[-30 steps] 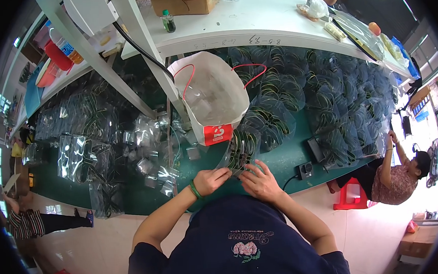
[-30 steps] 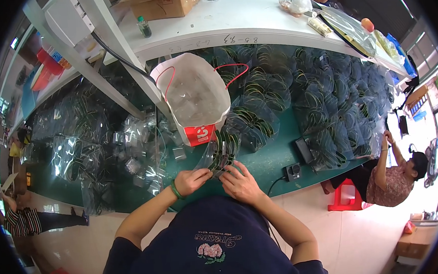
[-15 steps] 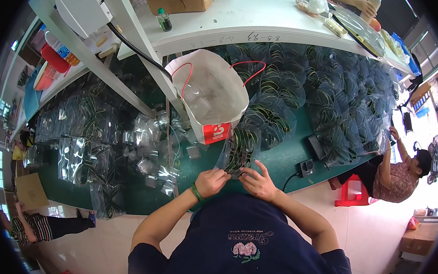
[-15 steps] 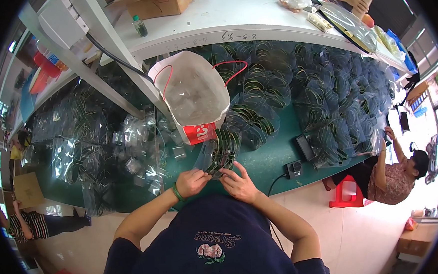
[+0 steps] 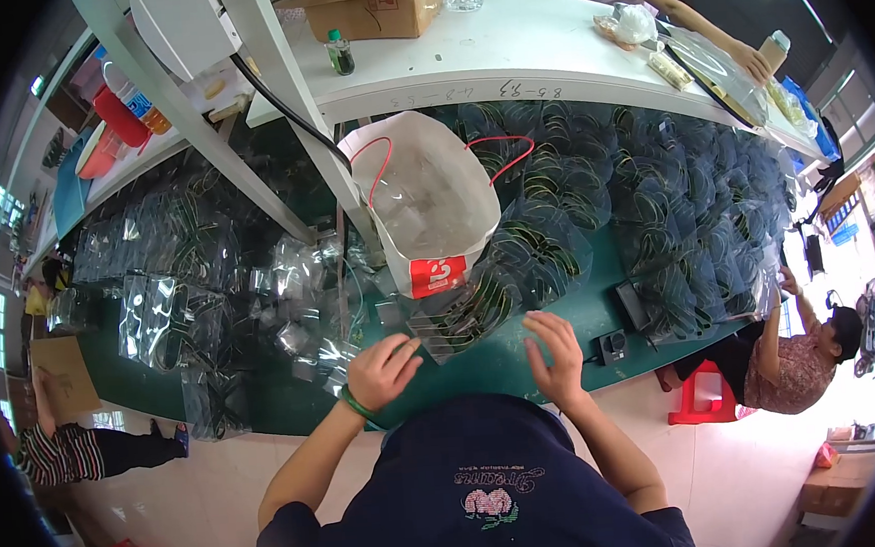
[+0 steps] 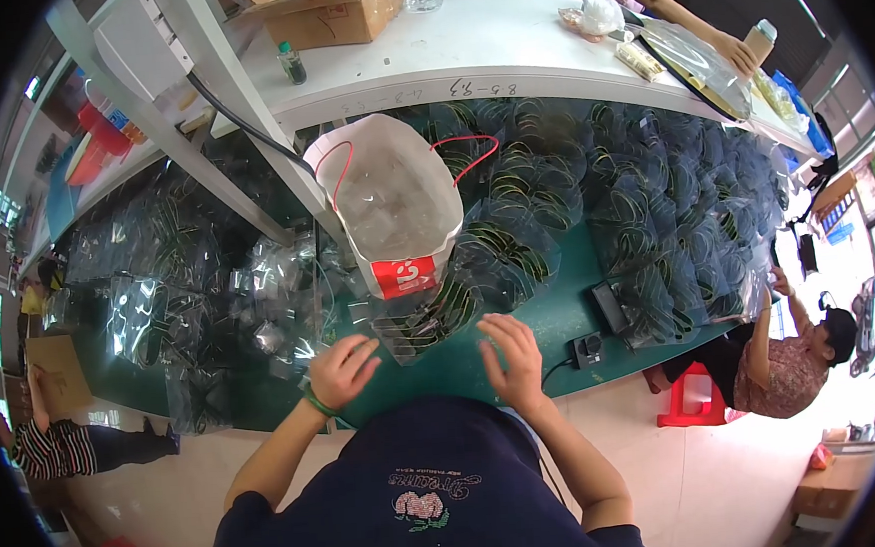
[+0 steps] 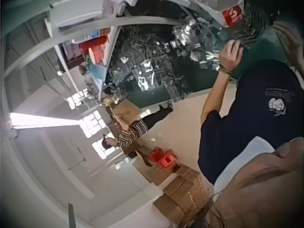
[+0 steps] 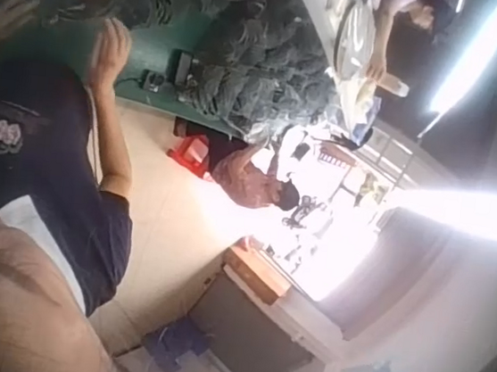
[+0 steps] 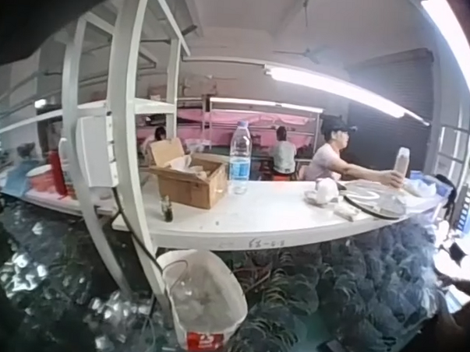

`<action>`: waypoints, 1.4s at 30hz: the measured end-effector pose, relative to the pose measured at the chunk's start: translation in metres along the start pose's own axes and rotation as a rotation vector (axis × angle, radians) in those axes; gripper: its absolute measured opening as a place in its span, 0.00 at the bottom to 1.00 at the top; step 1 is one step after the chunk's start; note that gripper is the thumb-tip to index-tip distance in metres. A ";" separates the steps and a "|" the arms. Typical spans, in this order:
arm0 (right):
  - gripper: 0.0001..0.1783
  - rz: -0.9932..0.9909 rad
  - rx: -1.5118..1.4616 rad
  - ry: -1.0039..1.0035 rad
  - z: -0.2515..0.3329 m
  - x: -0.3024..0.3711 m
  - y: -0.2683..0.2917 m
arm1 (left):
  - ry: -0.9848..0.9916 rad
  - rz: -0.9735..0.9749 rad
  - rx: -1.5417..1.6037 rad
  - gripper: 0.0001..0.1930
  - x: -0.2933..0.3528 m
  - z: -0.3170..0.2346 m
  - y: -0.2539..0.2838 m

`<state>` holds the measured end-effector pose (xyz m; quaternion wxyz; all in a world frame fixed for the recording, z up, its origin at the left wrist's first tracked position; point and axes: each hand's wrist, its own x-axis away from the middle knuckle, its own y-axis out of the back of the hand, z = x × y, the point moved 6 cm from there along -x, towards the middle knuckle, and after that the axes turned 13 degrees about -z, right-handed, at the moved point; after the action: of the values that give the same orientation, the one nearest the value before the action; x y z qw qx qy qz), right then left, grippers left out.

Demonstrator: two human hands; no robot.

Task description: Packing small green leaf-like items into clear plastic bags at a factory workbench.

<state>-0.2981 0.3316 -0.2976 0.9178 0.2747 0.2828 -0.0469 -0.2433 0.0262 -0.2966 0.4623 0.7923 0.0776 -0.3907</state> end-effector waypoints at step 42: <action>0.16 0.624 0.048 0.414 0.027 0.025 -0.075 | 0.314 0.230 -0.201 0.13 0.028 -0.052 -0.033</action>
<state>-0.2817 0.2560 -0.3288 0.8047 0.3725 0.3639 0.2851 -0.2118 0.0792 -0.3242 0.5628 0.7969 0.0963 -0.1972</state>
